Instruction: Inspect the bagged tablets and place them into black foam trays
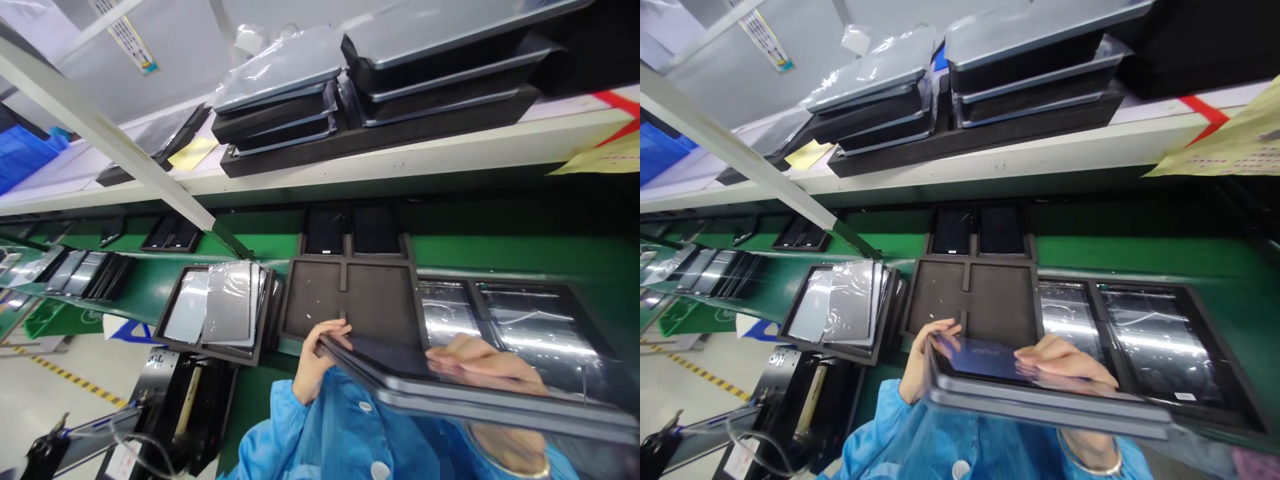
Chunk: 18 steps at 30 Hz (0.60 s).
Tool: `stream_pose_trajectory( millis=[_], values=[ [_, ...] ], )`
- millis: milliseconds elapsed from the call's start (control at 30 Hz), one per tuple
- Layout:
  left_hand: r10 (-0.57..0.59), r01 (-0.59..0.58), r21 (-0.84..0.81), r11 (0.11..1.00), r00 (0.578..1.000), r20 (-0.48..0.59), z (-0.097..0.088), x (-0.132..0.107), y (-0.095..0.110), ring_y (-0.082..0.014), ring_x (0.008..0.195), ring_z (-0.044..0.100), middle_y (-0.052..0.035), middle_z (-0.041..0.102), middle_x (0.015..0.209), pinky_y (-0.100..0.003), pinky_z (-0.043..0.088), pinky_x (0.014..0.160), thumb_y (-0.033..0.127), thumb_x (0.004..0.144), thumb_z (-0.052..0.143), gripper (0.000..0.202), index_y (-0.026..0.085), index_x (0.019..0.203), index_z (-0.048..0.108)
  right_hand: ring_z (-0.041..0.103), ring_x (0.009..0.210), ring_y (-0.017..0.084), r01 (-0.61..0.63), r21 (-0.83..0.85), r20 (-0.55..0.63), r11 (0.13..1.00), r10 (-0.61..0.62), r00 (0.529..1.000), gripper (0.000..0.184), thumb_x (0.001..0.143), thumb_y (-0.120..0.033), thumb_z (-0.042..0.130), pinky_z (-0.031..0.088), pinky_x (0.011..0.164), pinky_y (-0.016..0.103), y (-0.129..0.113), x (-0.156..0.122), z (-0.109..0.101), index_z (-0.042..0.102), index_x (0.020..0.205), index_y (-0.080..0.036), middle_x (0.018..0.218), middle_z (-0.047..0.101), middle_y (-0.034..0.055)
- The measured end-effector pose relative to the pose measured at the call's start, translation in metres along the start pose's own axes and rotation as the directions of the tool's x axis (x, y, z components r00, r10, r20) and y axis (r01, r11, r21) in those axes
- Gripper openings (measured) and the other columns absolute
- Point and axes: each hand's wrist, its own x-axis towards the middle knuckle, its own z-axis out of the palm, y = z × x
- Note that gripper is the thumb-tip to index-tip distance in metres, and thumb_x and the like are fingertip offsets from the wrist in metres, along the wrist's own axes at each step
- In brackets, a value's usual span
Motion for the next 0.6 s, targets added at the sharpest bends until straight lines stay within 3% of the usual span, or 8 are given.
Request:
stream_pose_trajectory(
  millis=[100, 200, 300, 367, 500, 533, 600],
  values=[
    [0.091, -0.114, -0.134, 0.984, 0.981, -0.169, 0.009, 0.007, 0.013, -0.0168, 0.072, 0.074, 0.0018, 0.072, 0.079, -0.038, 0.061, 0.084, 0.059, 0.065, 0.092, 0.048, 0.021, 0.082, 0.068, 0.061, 0.060, 0.019, -0.055, 0.156, -0.054, 0.986, 0.064, 0.996, 0.017, 0.091, -0.050, 0.068, 0.065, 0.064, 0.036, 0.018, 0.007, -0.003, 0.073, 0.085, -0.035, 0.063, 0.059, -0.0019],
    [0.254, -0.269, -0.062, 0.961, 0.949, -0.187, 0.007, 0.018, 0.050, -0.0152, 0.069, 0.071, 0.0034, 0.070, 0.070, -0.032, 0.060, 0.075, 0.053, 0.055, 0.099, 0.049, 0.021, 0.079, 0.070, 0.069, 0.070, 0.022, -0.167, 0.175, 0.014, 0.970, 0.167, 0.986, 0.020, 0.083, -0.053, 0.076, 0.067, 0.084, 0.051, 0.037, 0.003, -0.008, 0.069, 0.085, -0.034, 0.070, 0.062, -0.0026],
    [0.452, -0.447, 0.079, 0.891, 0.890, -0.058, 0.004, 0.026, 0.088, -0.0147, 0.064, 0.070, 0.0008, 0.074, 0.069, -0.030, 0.059, 0.067, 0.045, 0.062, 0.098, 0.040, 0.021, 0.083, 0.074, 0.077, 0.091, 0.031, -0.305, 0.163, 0.138, 0.938, 0.285, 0.949, 0.018, 0.089, -0.048, 0.074, 0.064, 0.086, 0.063, 0.048, -0.014, -0.006, 0.070, 0.090, -0.031, 0.087, 0.074, 0.0011],
    [0.513, -0.517, 0.117, 0.848, 0.856, 0.058, 0.005, 0.029, 0.105, -0.0148, 0.062, 0.071, -0.0004, 0.077, 0.070, -0.030, 0.059, 0.065, 0.043, 0.065, 0.096, 0.037, 0.021, 0.086, 0.075, 0.078, 0.085, 0.031, -0.324, 0.172, 0.150, 0.930, 0.300, 0.942, 0.013, 0.096, -0.043, 0.066, 0.066, 0.077, 0.062, 0.054, -0.028, 0.002, 0.069, 0.090, -0.032, 0.086, 0.075, 0.0001],
    [0.548, -0.572, 0.089, 0.815, 0.812, 0.199, 0.004, 0.030, 0.119, -0.0165, 0.061, 0.073, -0.0008, 0.080, 0.070, -0.031, 0.058, 0.066, 0.038, 0.068, 0.095, 0.030, 0.022, 0.086, 0.077, 0.072, 0.068, 0.023, -0.142, 0.235, -0.055, 0.962, 0.159, 0.986, 0.025, 0.106, -0.047, 0.042, 0.065, 0.078, 0.052, 0.075, -0.043, 0.027, 0.067, 0.102, -0.047, 0.067, 0.060, -0.0051],
    [0.517, -0.548, 0.079, 0.833, 0.821, 0.241, 0.002, 0.029, 0.119, -0.0179, 0.065, 0.075, -0.0012, 0.080, 0.073, -0.033, 0.059, 0.072, 0.038, 0.070, 0.094, 0.027, 0.024, 0.087, 0.078, 0.067, 0.061, 0.021, -0.075, 0.233, -0.118, 0.970, 0.105, 0.987, 0.028, 0.107, -0.050, 0.037, 0.065, 0.079, 0.048, 0.083, -0.042, 0.032, 0.065, 0.107, -0.052, 0.062, 0.054, -0.0056],
    [0.392, -0.429, 0.114, 0.896, 0.885, 0.250, -0.001, 0.027, 0.116, -0.0233, 0.087, 0.078, -0.0039, 0.083, 0.088, -0.040, 0.056, 0.094, 0.037, 0.071, 0.094, 0.028, 0.026, 0.092, 0.080, 0.048, 0.045, 0.018, 0.056, 0.190, -0.207, 0.980, -0.016, 0.978, 0.033, 0.105, -0.062, 0.029, 0.064, 0.076, 0.042, 0.098, -0.035, 0.033, 0.061, 0.111, -0.060, 0.056, 0.042, -0.0065]
  ],
)
